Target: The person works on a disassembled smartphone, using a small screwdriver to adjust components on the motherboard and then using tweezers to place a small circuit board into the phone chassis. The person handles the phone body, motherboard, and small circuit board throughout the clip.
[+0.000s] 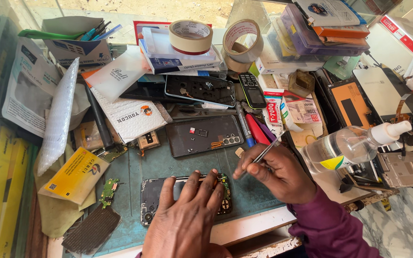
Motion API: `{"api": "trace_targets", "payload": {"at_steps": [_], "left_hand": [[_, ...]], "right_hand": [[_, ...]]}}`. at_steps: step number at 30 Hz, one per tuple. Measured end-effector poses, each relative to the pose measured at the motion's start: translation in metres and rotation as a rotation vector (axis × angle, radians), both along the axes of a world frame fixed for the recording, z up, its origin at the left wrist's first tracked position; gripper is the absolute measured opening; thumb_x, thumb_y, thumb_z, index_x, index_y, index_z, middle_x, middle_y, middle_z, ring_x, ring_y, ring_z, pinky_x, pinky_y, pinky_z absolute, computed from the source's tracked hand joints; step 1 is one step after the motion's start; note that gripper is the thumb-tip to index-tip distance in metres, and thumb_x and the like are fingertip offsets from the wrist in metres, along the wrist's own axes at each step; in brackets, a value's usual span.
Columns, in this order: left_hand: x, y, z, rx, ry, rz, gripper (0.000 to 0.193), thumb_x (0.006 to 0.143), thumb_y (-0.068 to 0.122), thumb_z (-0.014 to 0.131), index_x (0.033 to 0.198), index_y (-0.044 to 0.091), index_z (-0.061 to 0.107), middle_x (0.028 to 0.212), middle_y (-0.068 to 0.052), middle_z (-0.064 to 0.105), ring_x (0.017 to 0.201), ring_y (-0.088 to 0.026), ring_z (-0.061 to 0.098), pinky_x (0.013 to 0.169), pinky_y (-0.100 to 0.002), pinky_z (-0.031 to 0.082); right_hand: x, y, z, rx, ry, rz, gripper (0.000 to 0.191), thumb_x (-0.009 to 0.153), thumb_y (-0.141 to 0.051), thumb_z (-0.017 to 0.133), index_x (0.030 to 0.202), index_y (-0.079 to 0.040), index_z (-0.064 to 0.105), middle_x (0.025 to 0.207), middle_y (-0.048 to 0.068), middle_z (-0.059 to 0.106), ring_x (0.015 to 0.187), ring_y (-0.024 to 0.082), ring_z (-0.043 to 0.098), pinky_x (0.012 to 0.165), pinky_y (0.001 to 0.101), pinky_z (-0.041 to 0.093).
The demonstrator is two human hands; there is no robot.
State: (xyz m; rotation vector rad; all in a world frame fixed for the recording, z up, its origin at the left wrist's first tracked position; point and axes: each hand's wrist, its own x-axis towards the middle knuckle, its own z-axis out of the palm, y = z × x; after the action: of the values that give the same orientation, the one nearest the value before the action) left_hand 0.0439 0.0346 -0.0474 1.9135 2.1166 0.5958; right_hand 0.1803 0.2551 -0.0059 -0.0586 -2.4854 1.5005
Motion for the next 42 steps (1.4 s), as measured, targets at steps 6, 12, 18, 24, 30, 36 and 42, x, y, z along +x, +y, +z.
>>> {"api": "trace_targets", "payload": {"at_steps": [6, 12, 18, 24, 30, 36, 42], "left_hand": [[-0.002, 0.0, 0.007, -0.047, 0.04, 0.011, 0.137, 0.044, 0.08, 0.083, 0.152, 0.006, 0.04, 0.163, -0.016, 0.032, 0.148, -0.043, 0.025, 0.11, -0.072, 0.017], [0.021, 0.007, 0.015, -0.214, 0.332, -0.002, 0.139, 0.056, 0.086, 0.073, 0.156, -0.001, 0.03, 0.164, -0.022, 0.027, 0.152, -0.045, 0.018, 0.115, -0.067, 0.012], [0.017, 0.001, -0.004, -0.244, 0.21, -0.011, 0.143, 0.058, 0.084, 0.076, 0.158, -0.001, 0.02, 0.167, -0.02, 0.018, 0.152, -0.042, 0.013, 0.113, -0.069, 0.007], [0.016, -0.007, -0.037, 0.254, 0.085, 0.087, 0.145, 0.046, 0.088, 0.069, 0.154, 0.002, 0.027, 0.164, -0.016, 0.023, 0.151, -0.037, 0.017, 0.115, -0.071, 0.006], [0.014, -0.006, -0.036, 0.051, 0.122, 0.045, 0.147, 0.045, 0.081, 0.078, 0.158, 0.004, 0.024, 0.168, -0.016, 0.02, 0.154, -0.039, 0.014, 0.115, -0.075, 0.002], [0.016, -0.006, -0.041, 0.176, 0.343, 0.136, 0.118, 0.071, 0.073, 0.07, 0.153, 0.002, 0.025, 0.165, -0.016, 0.025, 0.153, -0.035, 0.02, 0.118, -0.071, 0.008], [0.014, -0.005, -0.05, 0.136, 0.138, 0.059, 0.123, 0.062, 0.081, 0.064, 0.162, 0.018, 0.028, 0.168, -0.018, 0.022, 0.153, -0.04, 0.019, 0.112, -0.077, 0.005]], "right_hand": [[0.02, -0.022, 0.003, 0.18, -0.332, -0.29, 0.029, 0.105, -0.018, 0.056, 0.125, -0.003, 0.072, 0.082, 0.012, 0.069, 0.077, 0.019, 0.062, 0.073, 0.0333, 0.057], [0.014, -0.04, -0.011, 0.426, 0.009, -0.223, 0.033, 0.105, -0.019, 0.058, 0.127, 0.005, 0.06, 0.113, 0.014, 0.074, 0.1, 0.023, 0.073, 0.086, 0.0352, 0.057], [0.015, -0.042, -0.006, 0.185, -0.12, -0.284, 0.03, 0.105, -0.02, 0.053, 0.118, 0.002, 0.069, 0.097, 0.007, 0.072, 0.087, 0.016, 0.069, 0.078, 0.0333, 0.054], [0.011, -0.041, -0.008, 0.218, 0.078, -0.415, 0.031, 0.109, -0.025, 0.047, 0.108, -0.004, 0.07, 0.094, 0.001, 0.05, 0.076, 0.007, 0.048, 0.066, 0.0247, 0.042], [0.01, -0.035, -0.023, -0.075, 0.027, -0.486, 0.034, 0.11, -0.033, 0.046, 0.111, -0.006, 0.066, 0.078, 0.0, 0.05, 0.062, 0.004, 0.046, 0.054, 0.0209, 0.04], [0.009, -0.03, -0.03, -0.313, 0.124, -0.359, 0.029, 0.106, -0.028, 0.05, 0.106, -0.002, 0.063, 0.101, 0.005, 0.064, 0.078, 0.012, 0.072, 0.065, 0.0271, 0.065], [0.003, -0.033, -0.032, -0.288, 0.109, -0.36, 0.021, 0.099, -0.01, 0.066, 0.114, 0.001, 0.056, 0.116, 0.012, 0.067, 0.106, 0.022, 0.075, 0.087, 0.0299, 0.063]]}}
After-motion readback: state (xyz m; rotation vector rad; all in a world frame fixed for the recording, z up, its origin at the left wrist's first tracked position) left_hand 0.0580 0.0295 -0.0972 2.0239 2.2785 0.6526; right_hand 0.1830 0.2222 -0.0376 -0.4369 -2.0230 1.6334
